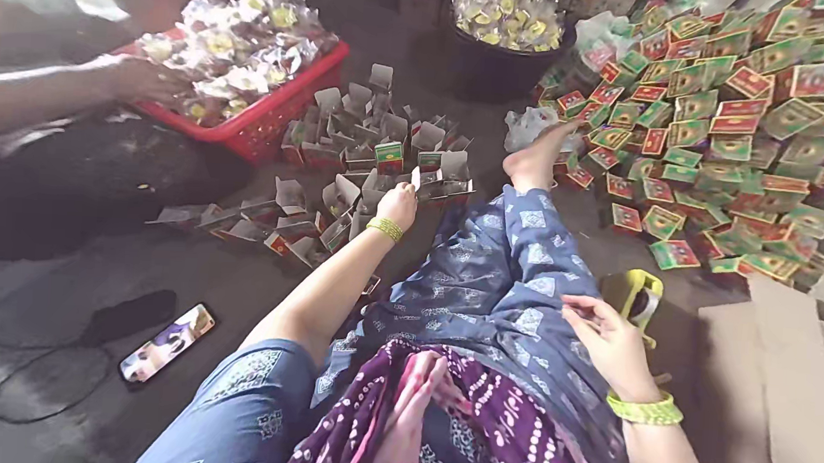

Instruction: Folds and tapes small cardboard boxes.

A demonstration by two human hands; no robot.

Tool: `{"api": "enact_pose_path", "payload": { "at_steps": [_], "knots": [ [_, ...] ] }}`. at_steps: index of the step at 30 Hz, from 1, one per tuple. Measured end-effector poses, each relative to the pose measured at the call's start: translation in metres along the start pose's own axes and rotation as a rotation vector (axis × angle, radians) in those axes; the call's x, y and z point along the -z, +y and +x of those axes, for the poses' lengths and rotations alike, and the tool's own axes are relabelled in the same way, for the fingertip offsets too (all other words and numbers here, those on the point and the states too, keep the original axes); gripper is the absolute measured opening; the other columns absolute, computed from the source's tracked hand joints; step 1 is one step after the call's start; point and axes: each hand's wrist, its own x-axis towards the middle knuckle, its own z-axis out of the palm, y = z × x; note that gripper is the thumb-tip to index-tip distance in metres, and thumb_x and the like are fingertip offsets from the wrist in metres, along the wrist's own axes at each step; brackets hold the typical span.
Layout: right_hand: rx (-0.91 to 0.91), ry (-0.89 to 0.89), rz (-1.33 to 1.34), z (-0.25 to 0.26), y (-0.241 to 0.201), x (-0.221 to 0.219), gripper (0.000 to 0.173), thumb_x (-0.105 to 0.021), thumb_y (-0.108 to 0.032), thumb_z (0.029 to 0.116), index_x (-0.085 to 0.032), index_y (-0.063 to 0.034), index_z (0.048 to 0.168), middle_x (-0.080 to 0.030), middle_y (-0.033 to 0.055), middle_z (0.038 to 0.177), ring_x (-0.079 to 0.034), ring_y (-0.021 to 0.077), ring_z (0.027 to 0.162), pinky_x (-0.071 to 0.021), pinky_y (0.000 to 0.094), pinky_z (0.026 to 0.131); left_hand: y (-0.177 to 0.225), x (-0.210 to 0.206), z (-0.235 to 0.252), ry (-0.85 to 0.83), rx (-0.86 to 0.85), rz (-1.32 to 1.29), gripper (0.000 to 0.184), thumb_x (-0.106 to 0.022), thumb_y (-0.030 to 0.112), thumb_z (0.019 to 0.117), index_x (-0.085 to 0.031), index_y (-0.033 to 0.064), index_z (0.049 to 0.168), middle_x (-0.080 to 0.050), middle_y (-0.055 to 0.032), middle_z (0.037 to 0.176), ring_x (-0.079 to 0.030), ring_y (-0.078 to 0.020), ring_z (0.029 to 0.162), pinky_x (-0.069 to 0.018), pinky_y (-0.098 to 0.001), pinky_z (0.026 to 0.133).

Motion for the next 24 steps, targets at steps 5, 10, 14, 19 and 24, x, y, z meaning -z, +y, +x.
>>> {"api": "enact_pose_path", "payload": {
  "at_steps": [5, 10, 14, 19, 24],
  "knots": [
    [0.023, 0.032, -0.019, -0.01, 0.001, 0.004, 0.022, -0.068, -0.018, 0.0959, -0.073, -0.0056, 0.113, -0.075, 0.0037, 0.109, -0.073, 0.0071, 0.093, -0.0625, 0.024, 0.083, 0.015, -0.003, 0.016, -0.141, 0.137, 0.181, 0.049, -0.057, 0.009, 0.0987, -0.043, 0.0025, 0.146, -0.069, -0.0274, 0.111, -0.068, -0.0471, 0.106, -0.0551, -0.0642, 0.084],
    [0.035, 0.06, -0.035, -0.013, 0.003, 0.007, 0.02, -0.067, -0.02, 0.0966, -0.074, -0.0071, 0.111, -0.076, 0.0028, 0.106, -0.072, 0.0056, 0.091, -0.0618, 0.0226, 0.081, 0.005, 0.0, 0.002, -0.022, 0.117, 0.064, 0.051, -0.065, 0.009, 0.0928, -0.047, 0.0062, 0.14, -0.07, -0.0255, 0.101, -0.069, -0.0475, 0.097, -0.055, -0.0662, 0.079],
    [0.124, 0.066, 0.01, -0.006, -0.016, -0.006, 0.016, -0.067, -0.017, 0.0977, -0.075, -0.0072, 0.108, -0.076, 0.0025, 0.104, -0.072, 0.0062, 0.09, -0.0623, 0.0238, 0.08, 0.02, 0.037, -0.042, 0.081, 0.03, -0.168, 0.051, -0.064, 0.014, 0.093, -0.048, 0.0086, 0.141, -0.072, -0.0182, 0.102, -0.07, -0.0408, 0.097, -0.0541, -0.0655, 0.083],
    [0.331, 0.024, -0.207, 0.008, -0.073, -0.049, 0.042, -0.073, -0.039, 0.0932, -0.072, -0.0076, 0.121, -0.073, 0.0076, 0.121, -0.068, 0.0181, 0.114, -0.0566, 0.0391, 0.1, 0.074, 0.066, -0.119, 0.184, -0.27, -0.526, 0.054, -0.074, 0.022, 0.0889, -0.05, 0.01, 0.136, -0.076, -0.0007, 0.092, -0.07, -0.0125, 0.073, -0.06, -0.0382, 0.068],
    [0.276, 0.125, -0.553, 0.008, -0.103, -0.068, 0.082, -0.069, -0.063, 0.085, -0.061, 0.0009, 0.136, -0.071, 0.0171, 0.117, -0.068, 0.033, 0.104, -0.0573, 0.0455, 0.089, 0.133, 0.056, -0.172, 0.069, -0.461, -0.885, 0.046, -0.076, 0.015, 0.0861, -0.053, 0.006, 0.125, -0.076, 0.0011, 0.085, -0.067, -0.006, 0.063, -0.0549, -0.0237, 0.056]
  ]
}}
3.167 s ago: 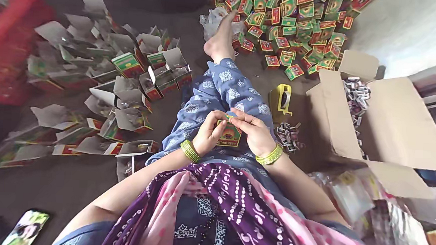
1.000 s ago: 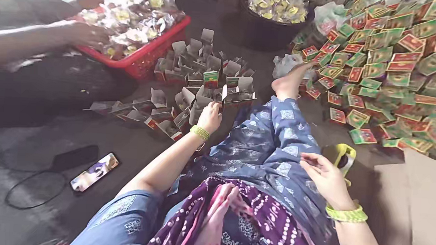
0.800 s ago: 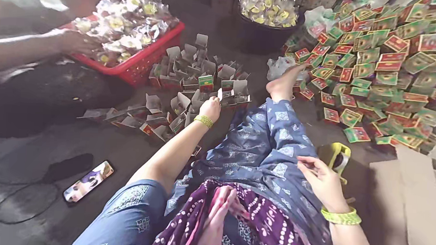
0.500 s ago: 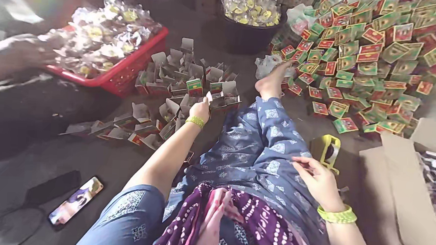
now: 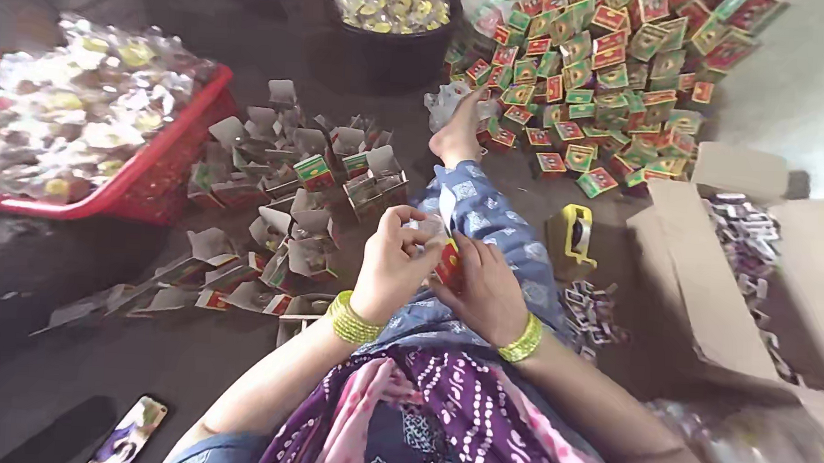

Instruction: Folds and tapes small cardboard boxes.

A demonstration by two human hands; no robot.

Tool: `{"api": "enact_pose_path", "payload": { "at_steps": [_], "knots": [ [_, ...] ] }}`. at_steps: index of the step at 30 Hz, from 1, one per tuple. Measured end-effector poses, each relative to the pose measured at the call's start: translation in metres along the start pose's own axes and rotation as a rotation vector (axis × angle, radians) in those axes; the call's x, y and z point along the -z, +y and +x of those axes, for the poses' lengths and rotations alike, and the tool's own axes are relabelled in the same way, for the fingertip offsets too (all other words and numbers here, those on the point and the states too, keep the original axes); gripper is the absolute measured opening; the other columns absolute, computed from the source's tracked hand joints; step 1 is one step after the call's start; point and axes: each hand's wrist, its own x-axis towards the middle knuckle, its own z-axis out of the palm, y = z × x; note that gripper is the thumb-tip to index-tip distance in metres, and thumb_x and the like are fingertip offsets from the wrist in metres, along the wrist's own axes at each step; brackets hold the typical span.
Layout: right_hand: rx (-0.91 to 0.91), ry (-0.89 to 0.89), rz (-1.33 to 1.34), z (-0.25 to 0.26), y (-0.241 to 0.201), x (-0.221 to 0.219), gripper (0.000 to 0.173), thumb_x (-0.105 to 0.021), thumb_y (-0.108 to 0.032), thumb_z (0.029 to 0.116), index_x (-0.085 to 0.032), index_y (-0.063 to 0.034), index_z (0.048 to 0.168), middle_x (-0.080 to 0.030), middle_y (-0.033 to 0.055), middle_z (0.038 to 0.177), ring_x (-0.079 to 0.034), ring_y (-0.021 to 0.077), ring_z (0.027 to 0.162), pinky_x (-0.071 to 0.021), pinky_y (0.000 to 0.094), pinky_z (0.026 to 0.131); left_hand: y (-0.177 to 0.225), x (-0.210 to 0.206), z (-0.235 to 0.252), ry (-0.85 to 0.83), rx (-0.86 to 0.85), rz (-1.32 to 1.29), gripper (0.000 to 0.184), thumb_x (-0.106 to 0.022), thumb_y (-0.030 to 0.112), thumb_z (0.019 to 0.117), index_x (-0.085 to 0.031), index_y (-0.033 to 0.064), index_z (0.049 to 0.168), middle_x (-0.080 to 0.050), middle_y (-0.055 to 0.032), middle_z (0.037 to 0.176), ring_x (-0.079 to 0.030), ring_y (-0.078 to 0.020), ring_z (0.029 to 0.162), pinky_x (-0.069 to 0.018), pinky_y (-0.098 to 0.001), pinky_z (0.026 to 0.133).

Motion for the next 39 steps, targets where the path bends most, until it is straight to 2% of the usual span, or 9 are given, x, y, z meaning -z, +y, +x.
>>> {"api": "enact_pose_path", "payload": {
  "at_steps": [4, 7, 12, 17, 20, 25, 28, 33, 39],
  "knots": [
    [-0.133, 0.064, 0.183, -0.02, 0.029, 0.024, 0.051, -0.074, -0.037, 0.0858, -0.068, -0.0021, 0.123, -0.073, 0.012, 0.107, -0.07, 0.024, 0.099, -0.0586, 0.0404, 0.087, -0.015, -0.032, -0.01, -0.001, -0.34, -0.138, 0.073, -0.083, 0.018, 0.0846, -0.039, 0.0086, 0.142, -0.067, -0.0059, 0.123, -0.063, -0.0086, 0.08, -0.0507, -0.0235, 0.063],
    [-0.205, 0.071, 0.835, -0.039, 0.059, 0.028, 0.05, -0.076, -0.014, 0.0908, -0.055, 0.0073, 0.131, -0.071, 0.0133, 0.116, -0.071, 0.0193, 0.105, -0.0619, 0.038, 0.093, -0.044, -0.047, -0.009, -0.03, -0.4, -0.132, 0.103, -0.09, 0.039, 0.0769, -0.024, 0.0194, 0.154, -0.044, -0.0106, 0.151, -0.056, -0.0216, 0.123, -0.0527, -0.0374, 0.093],
    [-0.245, -0.044, 1.271, -0.061, 0.067, 0.025, 0.052, -0.065, 0.0, 0.0951, -0.041, 0.0106, 0.14, -0.065, 0.0163, 0.127, -0.066, 0.0219, 0.117, -0.0561, 0.0413, 0.104, -0.071, -0.077, -0.015, -0.473, -0.144, -0.474, 0.09, -0.091, 0.019, 0.076, -0.038, -0.0101, 0.143, -0.064, -0.016, 0.13, -0.066, -0.0235, 0.118, -0.0577, -0.0427, 0.102],
    [-0.289, -0.037, 0.836, -0.065, 0.09, 0.021, 0.059, -0.078, -0.029, 0.09, -0.056, -0.0009, 0.138, -0.06, 0.0138, 0.138, -0.06, 0.0223, 0.125, -0.0557, 0.0418, 0.103, -0.087, -0.08, -0.019, -0.474, -0.027, -0.504, 0.075, -0.087, 0.003, 0.0758, -0.046, -0.0071, 0.137, -0.07, -0.0122, 0.121, -0.07, -0.023, 0.111, -0.0593, -0.0437, 0.1],
    [-0.547, 0.001, 0.45, -0.07, 0.142, 0.037, 0.039, -0.063, -0.028, 0.0991, -0.062, -0.0076, 0.133, -0.065, 0.0105, 0.13, -0.067, 0.0198, 0.112, -0.0585, 0.0407, 0.092, -0.102, -0.077, -0.019, -0.48, 0.045, -0.37, 0.07, -0.088, 0.009, 0.077, -0.051, -0.003, 0.135, -0.073, -0.0096, 0.117, -0.072, -0.021, 0.107, -0.0603, -0.0421, 0.098],
    [-0.923, -0.478, -0.138, -0.103, 0.23, 0.024, 0.025, -0.067, -0.016, 0.0943, -0.071, -0.0031, 0.116, -0.07, 0.025, 0.112, -0.068, 0.0452, 0.105, -0.0513, 0.0687, 0.09, -0.105, -0.079, -0.018, -0.476, 0.105, -0.317, 0.064, -0.09, 0.01, 0.0745, -0.059, 0.0026, 0.129, -0.075, -0.0044, 0.11, -0.073, -0.0161, 0.101, -0.0618, -0.0384, 0.094],
    [-0.953, -0.662, -0.218, -0.126, 0.253, -0.001, 0.03, -0.067, -0.027, 0.0956, -0.073, -0.0077, 0.119, -0.069, 0.0243, 0.119, -0.064, 0.0458, 0.114, -0.0499, 0.0681, 0.094, -0.108, -0.082, -0.018, -0.48, 0.077, -0.315, 0.063, -0.091, 0.01, 0.0738, -0.06, 0.0025, 0.128, -0.075, -0.0042, 0.11, -0.073, -0.0157, 0.102, -0.0615, -0.0386, 0.095],
    [-0.917, -0.563, -0.255, -0.149, 0.275, -0.029, 0.043, -0.067, -0.038, 0.0955, -0.071, -0.0018, 0.118, -0.064, 0.0254, 0.13, -0.058, 0.0451, 0.126, -0.0482, 0.0639, 0.101, -0.107, -0.081, -0.019, -0.477, 0.063, -0.31, 0.065, -0.09, 0.009, 0.0742, -0.057, 0.0014, 0.13, -0.074, -0.0051, 0.113, -0.073, -0.0171, 0.104, -0.061, -0.0401, 0.096],
    [-0.953, -0.44, -0.229, -0.131, 0.259, -0.006, 0.04, -0.057, -0.024, 0.1021, -0.061, 0.0037, 0.131, -0.063, 0.03, 0.129, -0.062, 0.0473, 0.12, -0.0485, 0.0641, 0.101, -0.109, -0.079, -0.018, -0.451, 0.05, -0.324, 0.064, -0.09, 0.01, 0.0748, -0.058, -0.0017, 0.129, -0.074, -0.0077, 0.115, -0.072, -0.0181, 0.107, -0.0601, -0.0405, 0.098]
  ]
}}
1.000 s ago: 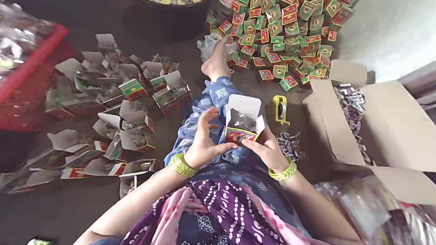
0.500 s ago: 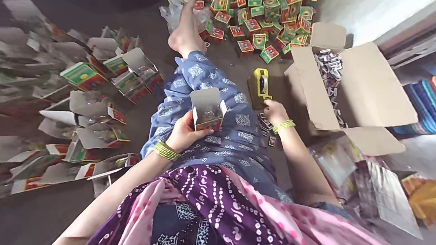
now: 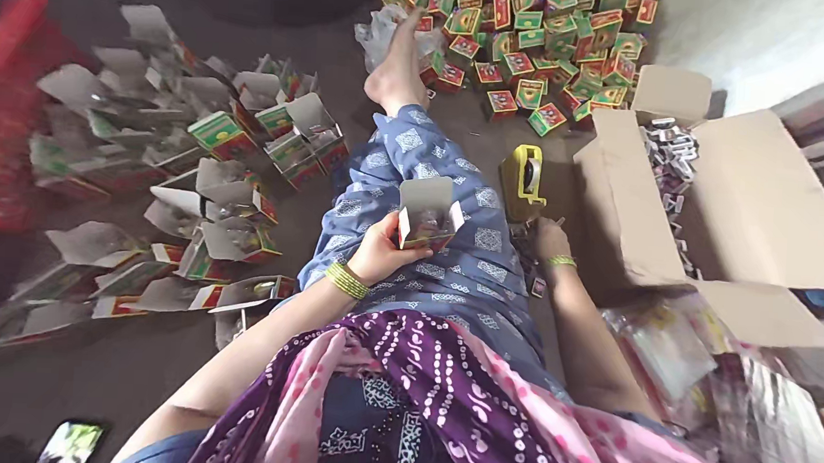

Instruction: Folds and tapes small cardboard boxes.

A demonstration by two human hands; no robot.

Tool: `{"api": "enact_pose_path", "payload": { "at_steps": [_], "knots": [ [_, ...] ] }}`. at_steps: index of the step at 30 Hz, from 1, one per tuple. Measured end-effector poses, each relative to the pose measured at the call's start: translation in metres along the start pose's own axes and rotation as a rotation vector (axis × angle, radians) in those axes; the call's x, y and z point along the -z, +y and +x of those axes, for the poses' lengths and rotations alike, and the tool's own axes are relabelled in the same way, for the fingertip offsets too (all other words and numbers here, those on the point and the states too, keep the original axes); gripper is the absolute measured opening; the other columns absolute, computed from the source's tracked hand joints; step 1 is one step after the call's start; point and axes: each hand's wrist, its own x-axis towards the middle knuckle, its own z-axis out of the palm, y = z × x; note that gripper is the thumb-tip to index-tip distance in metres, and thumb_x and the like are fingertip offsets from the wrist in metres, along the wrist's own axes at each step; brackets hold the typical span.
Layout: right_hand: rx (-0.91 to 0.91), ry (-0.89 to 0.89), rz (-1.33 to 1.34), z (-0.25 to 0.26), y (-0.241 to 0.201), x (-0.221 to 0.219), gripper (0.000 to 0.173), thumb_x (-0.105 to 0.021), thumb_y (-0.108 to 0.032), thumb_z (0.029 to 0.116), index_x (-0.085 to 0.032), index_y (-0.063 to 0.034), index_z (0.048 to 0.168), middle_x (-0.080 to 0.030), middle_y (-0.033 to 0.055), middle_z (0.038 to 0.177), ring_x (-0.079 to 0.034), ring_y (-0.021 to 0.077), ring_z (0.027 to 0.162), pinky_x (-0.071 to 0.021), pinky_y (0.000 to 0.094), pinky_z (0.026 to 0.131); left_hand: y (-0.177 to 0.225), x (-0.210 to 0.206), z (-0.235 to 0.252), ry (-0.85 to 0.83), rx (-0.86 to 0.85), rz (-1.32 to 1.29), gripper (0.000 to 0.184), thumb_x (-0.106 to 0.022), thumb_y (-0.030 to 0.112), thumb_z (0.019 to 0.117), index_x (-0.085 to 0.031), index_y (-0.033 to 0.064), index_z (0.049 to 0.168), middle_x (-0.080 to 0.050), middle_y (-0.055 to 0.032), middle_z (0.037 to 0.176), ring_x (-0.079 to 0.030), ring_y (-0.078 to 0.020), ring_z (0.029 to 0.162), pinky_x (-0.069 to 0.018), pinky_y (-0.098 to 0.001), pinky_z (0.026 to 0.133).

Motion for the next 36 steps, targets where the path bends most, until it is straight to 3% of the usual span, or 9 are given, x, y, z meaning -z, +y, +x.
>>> {"api": "enact_pose_path", "payload": {
  "at_steps": [3, 5, 7, 10, 19, 26, 31, 33, 36],
  "knots": [
    [0.052, 0.243, 0.341, -0.022, -0.024, 0.031, 0.041, -0.064, -0.018, 0.0982, -0.061, 0.0026, 0.133, -0.067, 0.0251, 0.124, -0.066, 0.0361, 0.115, -0.0507, 0.0532, 0.103, 0.0, 0.0, 0.002, 0.011, -0.004, -0.002, 0.063, -0.09, 0.01, 0.0752, -0.059, -0.0023, 0.129, -0.074, -0.008, 0.115, -0.072, -0.0179, 0.108, -0.0597, -0.0403, 0.099],
    [0.167, 0.363, 0.734, -0.049, -0.051, 0.052, 0.039, -0.067, -0.014, 0.0966, -0.06, -0.0015, 0.132, -0.068, 0.0153, 0.109, -0.073, 0.0219, 0.093, -0.064, 0.0395, 0.083, -0.001, -0.001, 0.002, 0.032, 0.016, 0.009, 0.064, -0.091, 0.011, 0.0748, -0.059, -0.002, 0.129, -0.074, -0.008, 0.114, -0.072, -0.0177, 0.108, -0.0598, -0.0402, 0.099],
    [0.351, 0.344, 1.099, -0.085, -0.088, 0.075, 0.036, -0.066, -0.011, 0.0961, -0.06, -0.0047, 0.131, -0.068, 0.0094, 0.099, -0.073, 0.0213, 0.08, -0.0659, 0.0396, 0.066, -0.003, -0.002, 0.003, 0.055, 0.032, 0.024, 0.065, -0.091, 0.013, 0.0743, -0.059, -0.0009, 0.129, -0.074, -0.0072, 0.113, -0.072, -0.0171, 0.106, -0.0603, -0.0397, 0.098],
    [0.619, 0.304, 1.106, -0.13, -0.139, 0.095, 0.031, -0.07, -0.009, 0.0942, -0.064, -0.005, 0.124, -0.071, 0.0045, 0.089, -0.068, 0.0156, 0.068, -0.0598, 0.0324, 0.055, -0.001, -0.004, 0.003, 0.073, 0.025, 0.032, 0.063, -0.092, 0.013, 0.0736, -0.06, -0.0007, 0.127, -0.075, -0.0069, 0.111, -0.073, -0.0165, 0.104, -0.0608, -0.0392, 0.097],
    [0.798, 0.292, 0.58, -0.148, -0.199, 0.059, 0.018, -0.069, -0.026, 0.0952, -0.077, -0.0116, 0.102, -0.077, -0.0015, 0.092, -0.073, 0.0057, 0.086, -0.0622, 0.028, 0.081, -0.001, 0.001, -0.005, 0.079, -0.069, 0.206, 0.058, -0.088, 0.023, 0.078, -0.064, -0.0037, 0.123, -0.074, -0.0075, 0.11, -0.07, -0.0089, 0.104, -0.0578, -0.0311, 0.097],
    [1.096, 0.311, 0.175, -0.15, -0.198, 0.054, 0.03, -0.057, -0.035, 0.0992, -0.077, -0.0126, 0.102, -0.069, 0.0098, 0.105, -0.063, 0.0265, 0.103, -0.0543, 0.0399, 0.088, -0.003, 0.001, -0.004, 0.066, -0.051, 0.252, 0.039, -0.079, 0.022, 0.0837, -0.066, -0.0009, 0.112, -0.073, -0.0045, 0.096, -0.07, -0.0065, 0.091, -0.058, -0.0298, 0.088],
    [1.094, 0.219, 0.034, -0.143, -0.203, 0.051, 0.036, -0.055, -0.038, 0.1009, -0.074, -0.0123, 0.086, -0.068, 0.0136, 0.117, -0.062, 0.0318, 0.114, -0.0523, 0.05, 0.093, -0.003, 0.002, -0.005, 0.018, -0.113, 0.33, 0.042, -0.073, 0.017, 0.0879, -0.063, -0.0035, 0.123, -0.074, -0.0102, 0.108, -0.07, -0.0119, 0.104, -0.057, -0.0343, 0.097],
    [1.082, 0.297, 0.081, -0.144, -0.2, 0.05, 0.032, -0.06, -0.04, 0.0982, -0.075, -0.0144, 0.088, -0.067, 0.0133, 0.124, -0.06, 0.0327, 0.12, -0.0501, 0.0527, 0.097, -0.001, 0.003, -0.005, 0.011, -0.134, 0.339, 0.052, -0.075, 0.019, 0.0871, -0.058, -0.0072, 0.13, -0.072, -0.0137, 0.114, -0.069, -0.0139, 0.109, -0.0553, -0.0352, 0.101],
    [1.025, 0.612, 0.339, -0.141, -0.187, 0.046, 0.031, -0.075, -0.039, 0.0904, -0.074, -0.0168, 0.111, -0.066, 0.0132, 0.127, -0.059, 0.0329, 0.122, -0.0487, 0.0538, 0.1, 0.001, 0.003, -0.006, 0.026, -0.181, 0.17, 0.075, -0.076, 0.025, 0.088, -0.039, -0.0133, 0.141, -0.066, -0.0185, 0.123, -0.066, -0.0158, 0.115, -0.055, -0.0355, 0.103]
  ]
}}
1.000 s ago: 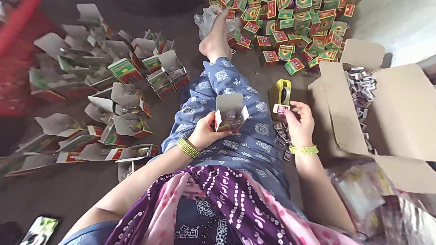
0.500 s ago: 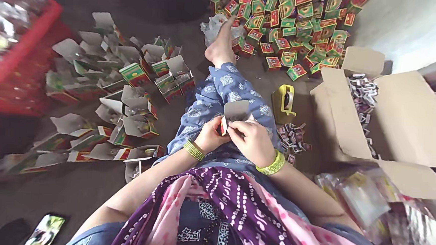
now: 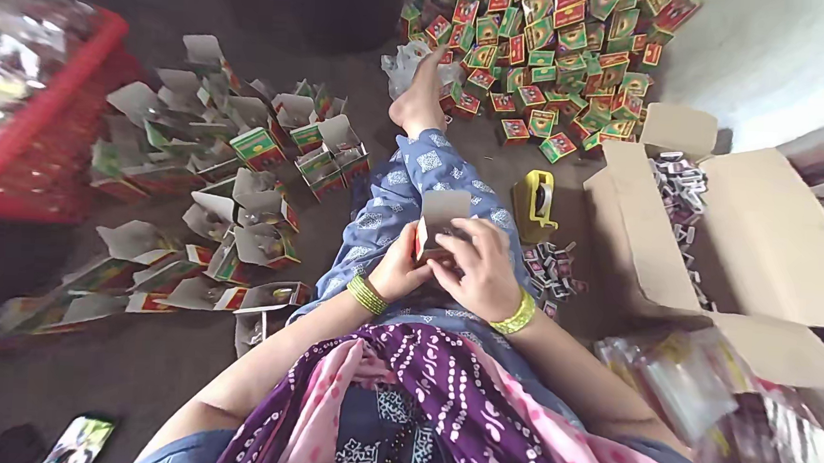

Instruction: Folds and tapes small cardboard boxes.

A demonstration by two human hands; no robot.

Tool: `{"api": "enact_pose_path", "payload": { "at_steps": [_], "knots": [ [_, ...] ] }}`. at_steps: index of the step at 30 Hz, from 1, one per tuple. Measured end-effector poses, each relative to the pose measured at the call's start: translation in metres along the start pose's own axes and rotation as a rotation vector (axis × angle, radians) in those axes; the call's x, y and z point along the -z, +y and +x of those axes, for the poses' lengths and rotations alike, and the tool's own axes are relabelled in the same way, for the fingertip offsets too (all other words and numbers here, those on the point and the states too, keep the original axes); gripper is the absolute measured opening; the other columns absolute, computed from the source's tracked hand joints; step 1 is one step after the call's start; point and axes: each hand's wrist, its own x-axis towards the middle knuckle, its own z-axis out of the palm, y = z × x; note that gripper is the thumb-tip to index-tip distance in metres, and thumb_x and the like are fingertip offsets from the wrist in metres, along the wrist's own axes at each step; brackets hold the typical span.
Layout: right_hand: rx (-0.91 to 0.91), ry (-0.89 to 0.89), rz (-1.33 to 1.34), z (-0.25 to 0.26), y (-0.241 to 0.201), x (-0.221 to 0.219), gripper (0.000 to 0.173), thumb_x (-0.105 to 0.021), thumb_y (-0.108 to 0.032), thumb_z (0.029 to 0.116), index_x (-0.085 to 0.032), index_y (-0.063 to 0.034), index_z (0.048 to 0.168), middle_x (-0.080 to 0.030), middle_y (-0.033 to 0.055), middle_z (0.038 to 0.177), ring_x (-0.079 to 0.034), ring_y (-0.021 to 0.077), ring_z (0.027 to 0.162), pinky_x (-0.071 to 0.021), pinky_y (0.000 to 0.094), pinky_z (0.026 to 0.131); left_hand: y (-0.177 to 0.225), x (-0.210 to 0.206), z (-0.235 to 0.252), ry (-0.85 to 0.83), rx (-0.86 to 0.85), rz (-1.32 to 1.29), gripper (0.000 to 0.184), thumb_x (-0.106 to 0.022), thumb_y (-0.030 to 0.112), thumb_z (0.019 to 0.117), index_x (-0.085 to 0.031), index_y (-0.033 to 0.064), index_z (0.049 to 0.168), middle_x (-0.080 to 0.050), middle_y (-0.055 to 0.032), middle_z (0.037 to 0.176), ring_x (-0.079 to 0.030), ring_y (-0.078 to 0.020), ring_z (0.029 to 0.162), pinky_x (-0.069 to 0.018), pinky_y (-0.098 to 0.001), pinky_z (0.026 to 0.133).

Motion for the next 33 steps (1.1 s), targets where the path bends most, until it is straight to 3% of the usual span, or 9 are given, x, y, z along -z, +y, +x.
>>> {"api": "enact_pose_path", "payload": {
  "at_steps": [5, 9, 12, 15, 19, 22, 25, 29, 33],
  "knots": [
    [-0.387, 0.114, 0.526, -0.009, 0.029, 0.001, 0.068, -0.083, -0.03, 0.0862, -0.053, -0.001, 0.139, -0.058, 0.0169, 0.136, -0.056, 0.025, 0.127, -0.0518, 0.0417, 0.105, 0.005, -0.004, 0.0, 0.071, 0.002, -0.355, 0.102, -0.075, 0.018, 0.0918, 0.0, 0.0031, 0.158, -0.055, -0.0212, 0.139, -0.065, -0.0265, 0.121, -0.0581, -0.0463, 0.101],
    [-0.481, -0.079, 1.029, -0.014, 0.033, -0.004, 0.066, -0.069, -0.019, 0.0986, -0.039, 0.0078, 0.151, -0.061, 0.0205, 0.138, -0.065, 0.0246, 0.121, -0.0576, 0.0393, 0.102, 0.015, -0.004, -0.003, 0.0, -0.01, -0.403, 0.091, -0.069, 0.017, 0.0964, -0.004, -0.0009, 0.159, -0.054, -0.0171, 0.142, -0.065, -0.0205, 0.12, -0.0589, -0.0403, 0.1],
    [-0.316, -0.135, 1.072, -0.017, 0.037, -0.013, 0.054, -0.06, -0.023, 0.1042, -0.048, 0.0117, 0.144, -0.059, 0.0203, 0.14, -0.063, 0.0211, 0.124, -0.0535, 0.0381, 0.107, 0.015, -0.002, -0.005, -0.033, -0.043, -0.398, 0.075, -0.07, 0.014, 0.095, -0.022, -0.0042, 0.151, -0.062, -0.0148, 0.131, -0.069, -0.0198, 0.112, -0.0609, -0.0399, 0.096],
    [-0.189, -0.136, 0.891, -0.017, 0.043, -0.019, 0.048, -0.052, -0.042, 0.1071, -0.068, 0.0025, 0.115, -0.069, 0.0089, 0.11, -0.066, 0.0107, 0.104, -0.0565, 0.0306, 0.093, 0.015, -0.004, -0.006, -0.053, -0.079, -0.344, 0.063, -0.074, 0.014, 0.0919, -0.036, -0.0027, 0.139, -0.067, -0.0109, 0.118, -0.071, -0.0166, 0.101, -0.0628, -0.0375, 0.089],
    [-0.198, -0.09, 0.66, -0.016, 0.039, -0.02, 0.053, -0.043, -0.051, 0.1075, -0.062, -0.008, 0.081, -0.059, 0.0056, 0.089, -0.057, 0.0104, 0.093, -0.0482, 0.027, 0.086, 0.013, -0.008, -0.006, -0.073, -0.056, -0.341, 0.055, -0.079, 0.017, 0.0893, -0.041, 0.0023, 0.126, -0.067, -0.005, 0.105, -0.071, -0.0115, 0.091, -0.0629, -0.0339, 0.082],
    [-0.316, 0.041, 0.879, -0.011, 0.037, -0.014, 0.025, -0.069, -0.019, 0.0962, -0.066, 0.0016, 0.109, -0.064, 0.0158, 0.119, -0.063, 0.0236, 0.113, -0.0566, 0.0405, 0.096, 0.012, -0.006, -0.004, -0.072, 0.007, -0.348, 0.055, -0.083, 0.017, 0.0859, -0.043, 0.0025, 0.121, -0.067, -0.005, 0.101, -0.071, -0.0122, 0.088, -0.0634, -0.0341, 0.08],
    [-0.458, 0.035, 1.112, -0.001, 0.035, 0.003, 0.045, -0.067, -0.021, 0.0973, -0.048, -0.0058, 0.135, -0.07, 0.0118, 0.121, -0.068, 0.0248, 0.115, -0.055, 0.0451, 0.1, 0.009, -0.006, -0.003, -0.04, 0.04, -0.336, 0.066, -0.086, 0.017, 0.0822, -0.04, 0.0003, 0.127, -0.066, -0.0085, 0.109, -0.071, -0.0154, 0.096, -0.0629, -0.0361, 0.086],
    [-0.414, -0.103, 0.975, 0.005, 0.034, 0.013, 0.018, -0.075, -0.013, 0.0933, -0.074, 0.001, 0.104, -0.075, 0.0093, 0.103, -0.072, 0.0149, 0.089, -0.0614, 0.0334, 0.083, 0.005, -0.008, -0.002, -0.037, 0.008, -0.367, 0.091, -0.09, 0.014, 0.0758, -0.025, 0.0033, 0.139, -0.067, -0.0161, 0.119, -0.071, -0.0255, 0.107, -0.0607, -0.0459, 0.095],
    [-0.289, -0.246, 0.764, 0.004, 0.034, 0.014, 0.022, -0.083, -0.02, 0.0877, -0.08, -0.0049, 0.103, -0.074, 0.0072, 0.108, -0.07, 0.0134, 0.101, -0.0609, 0.0309, 0.09, 0.004, -0.008, -0.003, -0.078, -0.025, -0.34, 0.093, -0.09, 0.014, 0.0755, -0.025, 0.0028, 0.14, -0.067, -0.0148, 0.118, -0.071, -0.0231, 0.107, -0.0603, -0.0439, 0.095]
  ]
}}
